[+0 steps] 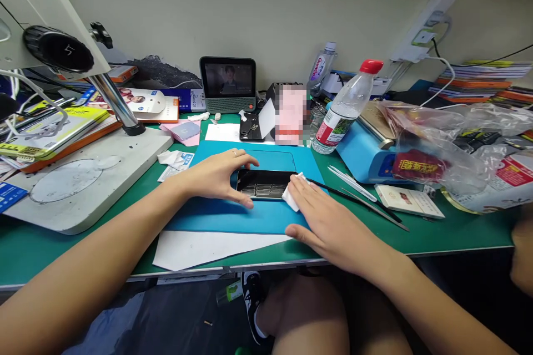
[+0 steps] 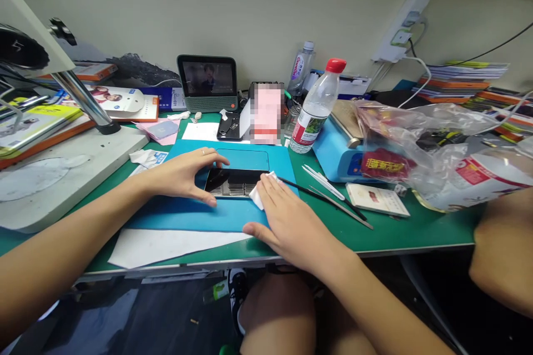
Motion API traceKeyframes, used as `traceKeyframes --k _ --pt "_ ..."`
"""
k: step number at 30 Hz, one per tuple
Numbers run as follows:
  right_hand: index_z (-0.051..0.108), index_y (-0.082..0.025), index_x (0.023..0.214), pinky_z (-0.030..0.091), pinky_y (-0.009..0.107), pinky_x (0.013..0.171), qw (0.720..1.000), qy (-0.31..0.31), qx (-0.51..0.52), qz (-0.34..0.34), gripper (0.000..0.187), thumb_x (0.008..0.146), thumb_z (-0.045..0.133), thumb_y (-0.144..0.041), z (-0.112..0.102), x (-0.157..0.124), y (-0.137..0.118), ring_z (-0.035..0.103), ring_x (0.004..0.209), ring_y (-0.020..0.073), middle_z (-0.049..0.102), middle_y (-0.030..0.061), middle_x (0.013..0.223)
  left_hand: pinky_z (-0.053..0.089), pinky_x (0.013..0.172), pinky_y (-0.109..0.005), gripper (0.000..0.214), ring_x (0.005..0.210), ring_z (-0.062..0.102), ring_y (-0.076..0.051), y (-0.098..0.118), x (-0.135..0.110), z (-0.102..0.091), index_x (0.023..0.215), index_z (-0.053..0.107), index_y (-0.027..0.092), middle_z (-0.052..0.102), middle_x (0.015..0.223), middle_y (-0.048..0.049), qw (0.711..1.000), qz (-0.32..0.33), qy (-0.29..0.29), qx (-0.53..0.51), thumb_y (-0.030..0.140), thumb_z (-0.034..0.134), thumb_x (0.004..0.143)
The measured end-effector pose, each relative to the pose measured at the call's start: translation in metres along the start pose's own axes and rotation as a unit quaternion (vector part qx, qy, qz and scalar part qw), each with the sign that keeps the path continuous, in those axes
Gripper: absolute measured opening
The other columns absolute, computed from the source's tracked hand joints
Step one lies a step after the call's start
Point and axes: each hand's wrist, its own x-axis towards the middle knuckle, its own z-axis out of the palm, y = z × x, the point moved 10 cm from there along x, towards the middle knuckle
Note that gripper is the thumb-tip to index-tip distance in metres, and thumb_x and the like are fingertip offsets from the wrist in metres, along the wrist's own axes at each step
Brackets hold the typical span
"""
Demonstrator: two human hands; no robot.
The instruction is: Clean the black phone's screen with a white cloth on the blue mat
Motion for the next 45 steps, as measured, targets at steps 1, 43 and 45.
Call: traceKeyframes --k 1,43,45 --pt "0.037 0.001 0.158 0.028 0.059 0.126 1.000 -0.004 0.002 0.012 0.103 0.096 0.026 -0.080 0.000 0.005 0.004 0.024 0.157 0.0381 0.026 0.0249 0.168 0.048 0.097 -0.039 0.081 0.116 0.058 -0.031 -0.001 0.000 -0.001 0.133 0.059 0.025 0.064 0.124 -0.0091 1.000 -0.003 0.006 -0.004 0.075 0.078 0.072" --pt "0.038 0.010 0.154 0.021 0.051 0.128 0.999 0.027 0.004 0.023 0.104 0.098 0.025 -0.077 0.005 0.082 -0.066 0.026 0.156 0.0402 0.032 0.0334 0.163 0.037 0.109 -0.053 0.058 0.119 0.054 -0.031 -0.034 0.000 -0.030 0.128 0.063 0.021 0.070 0.127 -0.0096 0.983 -0.060 0.164 0.063 0.055 0.022 0.106" --pt "0.038 0.011 0.154 0.019 0.051 0.129 0.999 0.037 0.004 0.008 0.104 0.098 0.027 -0.077 0.007 0.086 -0.081 0.026 0.156 0.0414 0.032 0.0349 0.162 0.033 0.111 -0.055 0.057 0.120 0.053 -0.032 -0.034 -0.001 -0.033 0.127 0.063 0.022 0.070 0.128 -0.0094 0.981 -0.065 0.170 0.075 0.054 0.022 0.106"
